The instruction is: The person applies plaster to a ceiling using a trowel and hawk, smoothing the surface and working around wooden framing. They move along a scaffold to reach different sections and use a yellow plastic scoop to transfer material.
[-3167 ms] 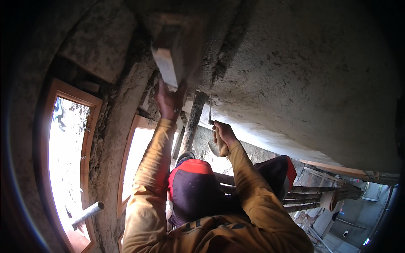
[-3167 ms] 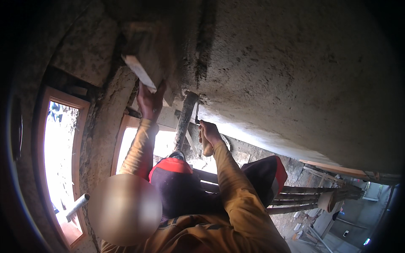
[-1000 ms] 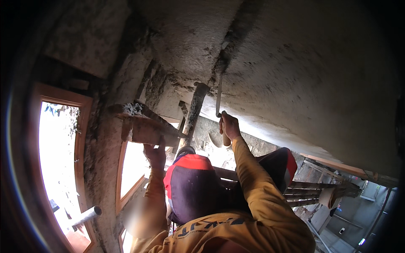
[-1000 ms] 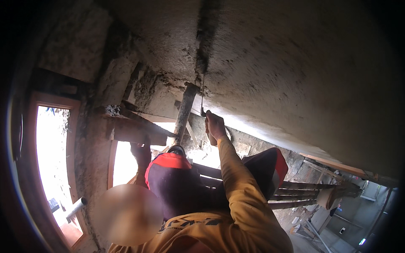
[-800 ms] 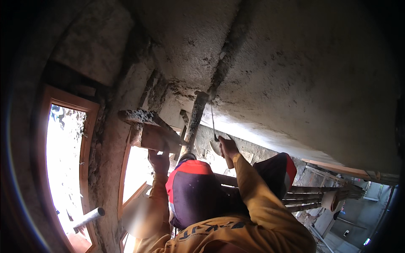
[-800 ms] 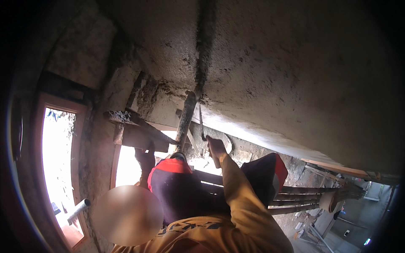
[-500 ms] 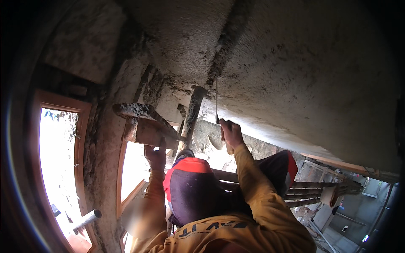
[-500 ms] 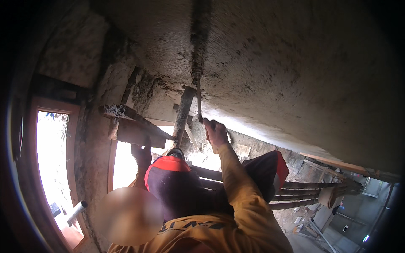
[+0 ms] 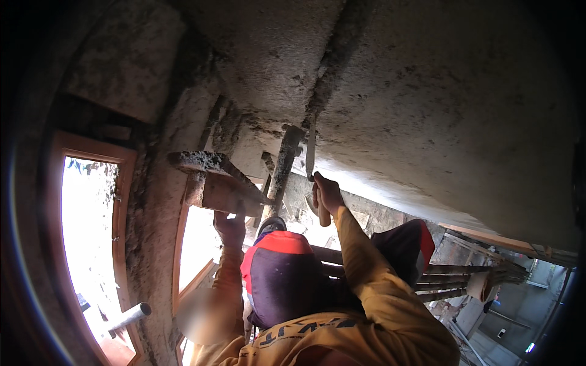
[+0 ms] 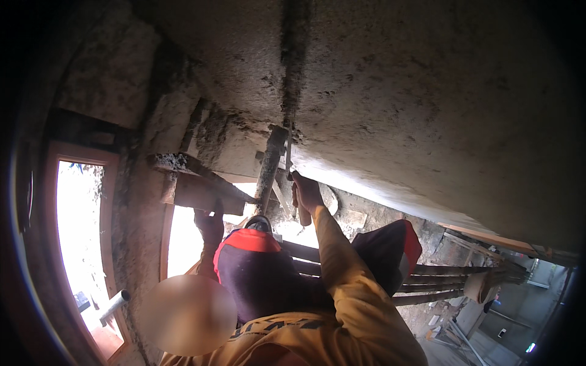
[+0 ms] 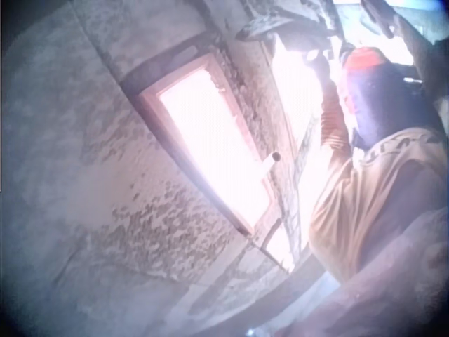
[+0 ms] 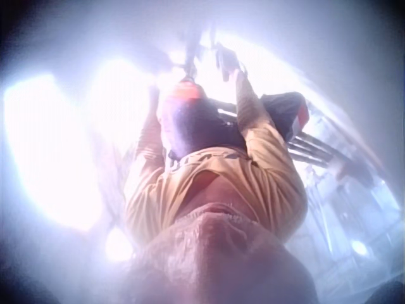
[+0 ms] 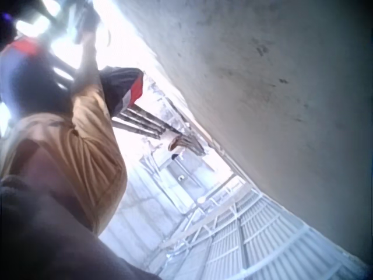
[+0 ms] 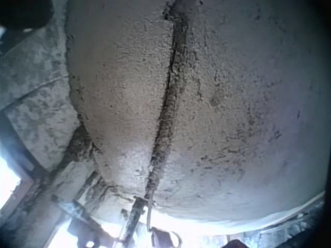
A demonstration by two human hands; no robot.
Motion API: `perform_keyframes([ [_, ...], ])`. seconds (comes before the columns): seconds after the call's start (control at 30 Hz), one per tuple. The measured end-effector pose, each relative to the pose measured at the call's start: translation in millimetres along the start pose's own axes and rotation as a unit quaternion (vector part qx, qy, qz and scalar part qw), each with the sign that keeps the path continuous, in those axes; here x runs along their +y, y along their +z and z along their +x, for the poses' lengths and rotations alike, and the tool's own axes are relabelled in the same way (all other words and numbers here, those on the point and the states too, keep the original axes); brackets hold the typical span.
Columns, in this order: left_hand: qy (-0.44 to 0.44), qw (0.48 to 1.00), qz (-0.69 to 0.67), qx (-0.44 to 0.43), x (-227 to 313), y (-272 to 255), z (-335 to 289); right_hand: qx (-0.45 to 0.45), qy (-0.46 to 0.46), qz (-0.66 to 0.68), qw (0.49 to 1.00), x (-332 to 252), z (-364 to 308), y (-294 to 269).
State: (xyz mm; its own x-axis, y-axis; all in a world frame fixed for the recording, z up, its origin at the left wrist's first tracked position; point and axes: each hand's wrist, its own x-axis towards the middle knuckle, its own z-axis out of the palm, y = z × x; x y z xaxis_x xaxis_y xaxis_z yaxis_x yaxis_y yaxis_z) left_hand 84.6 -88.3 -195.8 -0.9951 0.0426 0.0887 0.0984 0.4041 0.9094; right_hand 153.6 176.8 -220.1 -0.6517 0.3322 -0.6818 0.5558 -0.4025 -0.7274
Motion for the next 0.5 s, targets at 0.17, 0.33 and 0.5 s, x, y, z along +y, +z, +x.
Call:
perform_keyframes([
  [0.17,0.050,0.997,-0.034,0.042,12,6,2,0.043,0.153,-0.049,0.986,56,-2,3],
  [0.33,0.012,1.000,0.003,0.010,19,5,3,-0.025,-0.170,-0.065,0.983,-17,-66,20],
  [0.5,0.021,1.000,0.008,0.020,11,0,2,0.045,-0.471,-0.153,0.868,-141,-110,52],
])
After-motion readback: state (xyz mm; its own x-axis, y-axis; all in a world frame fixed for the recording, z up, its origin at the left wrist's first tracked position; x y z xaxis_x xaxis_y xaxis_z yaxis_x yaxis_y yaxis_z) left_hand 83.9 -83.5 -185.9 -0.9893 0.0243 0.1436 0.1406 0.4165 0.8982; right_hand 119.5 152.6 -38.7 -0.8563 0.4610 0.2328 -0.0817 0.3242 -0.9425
